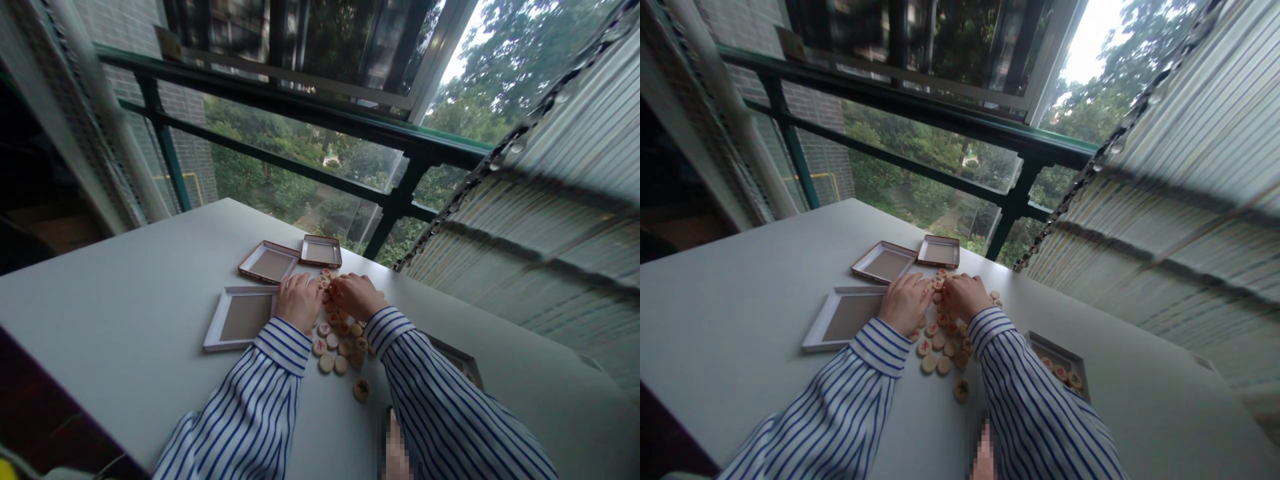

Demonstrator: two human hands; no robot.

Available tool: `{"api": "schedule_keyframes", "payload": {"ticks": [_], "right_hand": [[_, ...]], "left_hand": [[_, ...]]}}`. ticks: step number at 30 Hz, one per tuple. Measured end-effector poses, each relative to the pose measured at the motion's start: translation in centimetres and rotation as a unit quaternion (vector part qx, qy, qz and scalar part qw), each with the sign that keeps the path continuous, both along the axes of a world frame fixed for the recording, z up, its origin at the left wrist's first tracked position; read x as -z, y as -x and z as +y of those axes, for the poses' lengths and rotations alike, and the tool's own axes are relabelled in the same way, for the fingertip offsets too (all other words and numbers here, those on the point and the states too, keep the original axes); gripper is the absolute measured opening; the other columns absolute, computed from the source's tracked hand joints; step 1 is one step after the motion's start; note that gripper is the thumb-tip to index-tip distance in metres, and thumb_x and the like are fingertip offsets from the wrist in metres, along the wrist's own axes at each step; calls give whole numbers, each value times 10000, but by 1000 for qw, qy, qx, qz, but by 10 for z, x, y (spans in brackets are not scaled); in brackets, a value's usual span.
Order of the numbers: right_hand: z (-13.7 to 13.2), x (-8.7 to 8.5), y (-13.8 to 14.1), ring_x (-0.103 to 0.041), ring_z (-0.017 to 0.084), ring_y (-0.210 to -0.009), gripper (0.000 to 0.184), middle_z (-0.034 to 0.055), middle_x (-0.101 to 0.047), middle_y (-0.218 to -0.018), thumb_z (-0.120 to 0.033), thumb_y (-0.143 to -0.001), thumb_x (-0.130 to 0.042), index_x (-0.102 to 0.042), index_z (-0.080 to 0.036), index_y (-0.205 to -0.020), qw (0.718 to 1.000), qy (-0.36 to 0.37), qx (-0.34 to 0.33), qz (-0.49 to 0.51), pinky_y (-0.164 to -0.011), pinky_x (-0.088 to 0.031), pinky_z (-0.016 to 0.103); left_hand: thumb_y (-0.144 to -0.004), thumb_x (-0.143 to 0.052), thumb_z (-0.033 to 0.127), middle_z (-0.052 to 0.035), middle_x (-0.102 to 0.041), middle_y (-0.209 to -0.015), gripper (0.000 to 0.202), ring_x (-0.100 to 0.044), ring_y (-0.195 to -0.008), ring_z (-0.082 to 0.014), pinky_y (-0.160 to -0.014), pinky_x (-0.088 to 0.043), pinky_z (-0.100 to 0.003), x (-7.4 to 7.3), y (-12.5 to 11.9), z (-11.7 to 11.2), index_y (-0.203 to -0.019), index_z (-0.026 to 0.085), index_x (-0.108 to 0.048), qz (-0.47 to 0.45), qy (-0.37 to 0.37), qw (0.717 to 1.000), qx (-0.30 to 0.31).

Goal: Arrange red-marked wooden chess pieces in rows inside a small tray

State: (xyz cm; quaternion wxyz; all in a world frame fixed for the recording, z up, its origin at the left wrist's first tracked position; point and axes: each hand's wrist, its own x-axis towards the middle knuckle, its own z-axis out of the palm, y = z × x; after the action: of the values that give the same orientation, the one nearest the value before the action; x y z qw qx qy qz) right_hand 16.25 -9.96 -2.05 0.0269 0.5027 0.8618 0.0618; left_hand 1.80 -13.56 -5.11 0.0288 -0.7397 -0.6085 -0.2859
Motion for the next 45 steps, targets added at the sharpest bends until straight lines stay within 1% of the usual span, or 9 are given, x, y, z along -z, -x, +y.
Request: {"api": "schedule_keyframes", "payload": {"ticks": [4, 10, 16, 23, 28, 33, 39, 42, 45], "right_hand": [[0, 1, 1, -541, 200, -894, 152, 51, -633, -931, -224, -821, -413, -559, -201, -861, 1000, -7, 1, 8, -730, -344, 318], [-4, -3, 0, -555, 191, -879, 136, 55, -640, -916, -209, -791, -445, -547, -192, -880, 1000, -12, 0, 19, -719, -344, 297], [-6, -10, -4, -586, 167, -823, 219, 59, -640, -936, -229, -811, -421, -536, -194, -994, 998, -31, -2, 50, -720, -351, 277], [-12, -18, -11, -592, 149, -756, 247, 64, -639, -947, -207, -791, -436, -543, -178, -1012, 994, -61, -21, 83, -698, -363, 261], [-21, -22, -14, -586, 143, -738, 226, 64, -634, -902, -211, -818, -411, -540, -174, -999, 992, -79, -29, 90, -699, -363, 258], [-33, -29, -18, -576, 138, -742, 203, 56, -627, -881, -213, -820, -424, -528, -171, -990, 989, -95, -47, 104, -716, -367, 258], [-48, -38, -28, -570, 129, -748, 192, 55, -622, -893, -183, -804, -448, -533, -160, -974, 987, -98, -56, 117, -733, -371, 257], [-54, -40, -34, -571, 130, -774, 208, 64, -620, -929, -186, -808, -443, -532, -158, -993, 985, -103, -55, 128, -748, -372, 261], [-61, -43, -40, -570, 134, -789, 193, 68, -622, -918, -188, -808, -445, -541, -159, -972, 984, -102, -51, 136, -764, -372, 269]], "left_hand": [[-831, -437, 277, -91, -593, -1050, 229, -497, -1022, -235, -910, -340, -390, 1, 0, 0, -951, 169, -598, -1, -6, 1000, 0], [-838, -428, 268, -89, -597, -1040, 223, -501, -1016, -230, -908, -342, -383, 2, 0, 1, -933, 168, -603, -8, -14, 1000, 3], [-850, -401, 240, -90, -607, -1015, 236, -510, -1004, -227, -898, -352, -390, 2, -1, 2, -945, 163, -603, -15, -15, 1000, 5], [-852, -392, 232, -101, -616, -1005, 242, -534, -971, -213, -871, -387, -371, 3, -1, 4, -953, 155, -599, -52, -29, 998, 34], [-856, -385, 229, -78, -640, -957, 248, -566, -907, -192, -830, -430, -334, 3, -4, 6, -981, 153, -586, -118, -21, 990, 80], [-860, -382, 235, -77, -648, -967, 261, -573, -920, -192, -832, -443, -325, 3, -7, 6, -997, 149, -586, -162, -24, 982, 98], [-851, -395, 225, -73, -649, -997, 249, -576, -928, -190, -842, -447, -330, 3, -9, 5, -986, 157, -593, -176, -44, 977, 110], [-844, -403, 218, -62, -655, -977, 234, -582, -913, -185, -833, -453, -327, 2, -12, 3, -968, 169, -596, -178, -53, 975, 121], [-843, -408, 219, -63, -661, -952, 229, -584, -896, -187, -819, -456, -325, 0, -15, 0, -955, 165, -599, -174, -59, 974, 130]]}}
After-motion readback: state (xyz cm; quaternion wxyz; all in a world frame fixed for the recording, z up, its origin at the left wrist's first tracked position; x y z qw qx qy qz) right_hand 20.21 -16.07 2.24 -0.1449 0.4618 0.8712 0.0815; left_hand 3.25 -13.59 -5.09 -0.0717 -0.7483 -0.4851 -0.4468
